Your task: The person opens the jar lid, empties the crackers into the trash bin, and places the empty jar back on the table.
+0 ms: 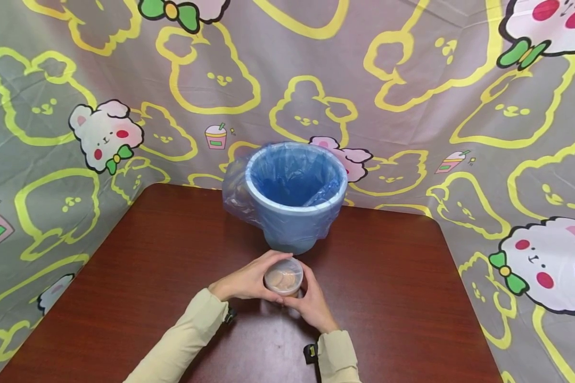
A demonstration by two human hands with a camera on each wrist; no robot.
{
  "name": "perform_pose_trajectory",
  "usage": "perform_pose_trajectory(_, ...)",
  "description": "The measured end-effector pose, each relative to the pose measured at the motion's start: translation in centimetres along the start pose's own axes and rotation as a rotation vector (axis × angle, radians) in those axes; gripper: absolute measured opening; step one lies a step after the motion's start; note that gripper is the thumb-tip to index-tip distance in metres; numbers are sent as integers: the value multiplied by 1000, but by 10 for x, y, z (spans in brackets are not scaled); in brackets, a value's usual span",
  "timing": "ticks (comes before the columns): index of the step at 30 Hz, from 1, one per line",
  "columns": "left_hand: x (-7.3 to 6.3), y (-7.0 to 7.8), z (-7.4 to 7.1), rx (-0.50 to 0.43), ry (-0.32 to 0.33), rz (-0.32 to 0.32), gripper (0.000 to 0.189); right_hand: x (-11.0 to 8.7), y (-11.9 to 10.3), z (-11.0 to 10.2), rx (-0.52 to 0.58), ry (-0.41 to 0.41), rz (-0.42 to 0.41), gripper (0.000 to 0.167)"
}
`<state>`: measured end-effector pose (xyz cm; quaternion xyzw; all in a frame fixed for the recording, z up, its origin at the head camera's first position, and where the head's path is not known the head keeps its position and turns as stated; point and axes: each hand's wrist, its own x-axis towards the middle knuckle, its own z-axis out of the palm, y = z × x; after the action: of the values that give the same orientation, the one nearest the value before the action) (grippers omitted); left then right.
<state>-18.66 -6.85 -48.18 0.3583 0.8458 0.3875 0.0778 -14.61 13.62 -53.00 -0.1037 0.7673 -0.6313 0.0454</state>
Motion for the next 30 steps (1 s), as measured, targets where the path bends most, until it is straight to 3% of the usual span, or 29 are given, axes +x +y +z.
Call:
perform_pose_trajectory(12,-6,-3,-1,-13,7,3,95,-1,-2,1,0,2,0,91)
perform_pose_trajectory(22,-12,-3,-6,-46,-9,-36,92,0,-2,2,2,13,15,91)
perform_pose_trajectory(30,-15,-3,-9,-20,0,-50,89,-1,-5,2,-36,19,37,92)
